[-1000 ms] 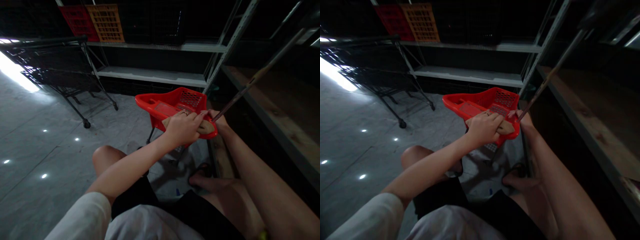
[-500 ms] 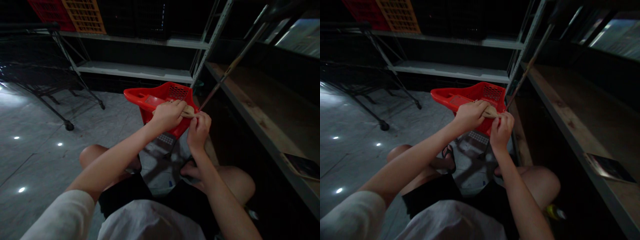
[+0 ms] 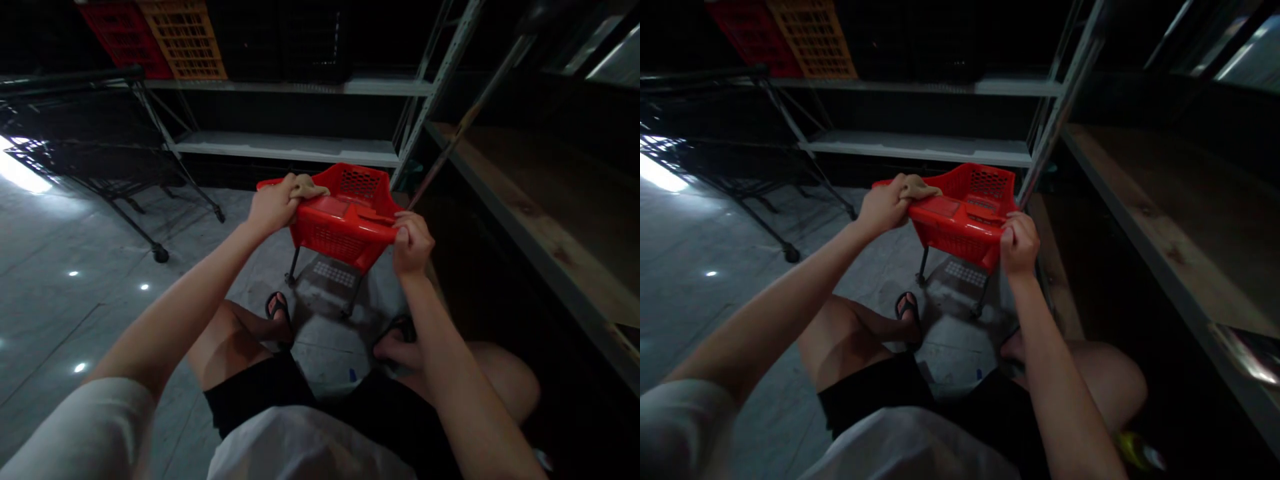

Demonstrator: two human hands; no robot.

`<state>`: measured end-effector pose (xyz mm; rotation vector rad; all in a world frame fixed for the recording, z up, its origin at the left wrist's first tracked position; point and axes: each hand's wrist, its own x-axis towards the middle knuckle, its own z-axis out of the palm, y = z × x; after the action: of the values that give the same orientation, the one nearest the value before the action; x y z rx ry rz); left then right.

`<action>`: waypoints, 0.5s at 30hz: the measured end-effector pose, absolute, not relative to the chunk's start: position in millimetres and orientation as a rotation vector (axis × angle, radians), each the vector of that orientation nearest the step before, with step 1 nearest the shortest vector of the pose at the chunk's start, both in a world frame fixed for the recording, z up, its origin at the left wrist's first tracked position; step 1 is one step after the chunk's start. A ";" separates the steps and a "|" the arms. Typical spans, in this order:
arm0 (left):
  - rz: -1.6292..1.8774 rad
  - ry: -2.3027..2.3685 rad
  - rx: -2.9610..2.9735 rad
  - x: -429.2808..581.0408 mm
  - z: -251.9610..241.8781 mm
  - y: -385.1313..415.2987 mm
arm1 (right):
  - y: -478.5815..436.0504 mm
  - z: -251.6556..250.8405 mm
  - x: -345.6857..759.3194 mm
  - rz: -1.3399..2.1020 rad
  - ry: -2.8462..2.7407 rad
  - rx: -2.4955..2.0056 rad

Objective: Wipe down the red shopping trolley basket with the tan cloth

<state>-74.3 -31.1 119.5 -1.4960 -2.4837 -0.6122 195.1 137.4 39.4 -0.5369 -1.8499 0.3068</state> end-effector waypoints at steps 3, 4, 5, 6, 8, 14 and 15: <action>-0.561 -2.461 -1.410 -39.0 115.5 -20.9 | 147.6 57.3 199.7 0.238 -1.959 -0.793; -0.557 -2.437 -1.408 -26.2 114.0 -16.9 | 146.1 66.1 198.5 0.183 -2.028 -0.896; -0.556 -2.411 -1.420 -14.1 112.7 -12.9 | 142.1 75.9 195.3 0.117 -2.101 -0.988; -0.554 -2.385 -1.447 -3.1 111.7 -9.1 | 136.5 86.2 189.9 0.050 -2.173 -1.063; -0.548 -2.340 -1.538 14.3 110.6 -2.3 | 124.9 105.5 174.7 -0.048 -2.314 -1.149; -0.517 -2.250 -1.785 20.3 110.4 -4.4 | 141.7 129.9 155.7 0.062 -2.419 -1.375; -0.514 -2.257 -1.775 14.5 108.5 -10.0 | 150.1 129.2 158.9 0.085 -2.426 -1.374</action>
<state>14.5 -10.0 108.5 -1.7755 -2.2572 -0.5135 158.9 150.1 129.2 -1.3738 -2.4260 0.0847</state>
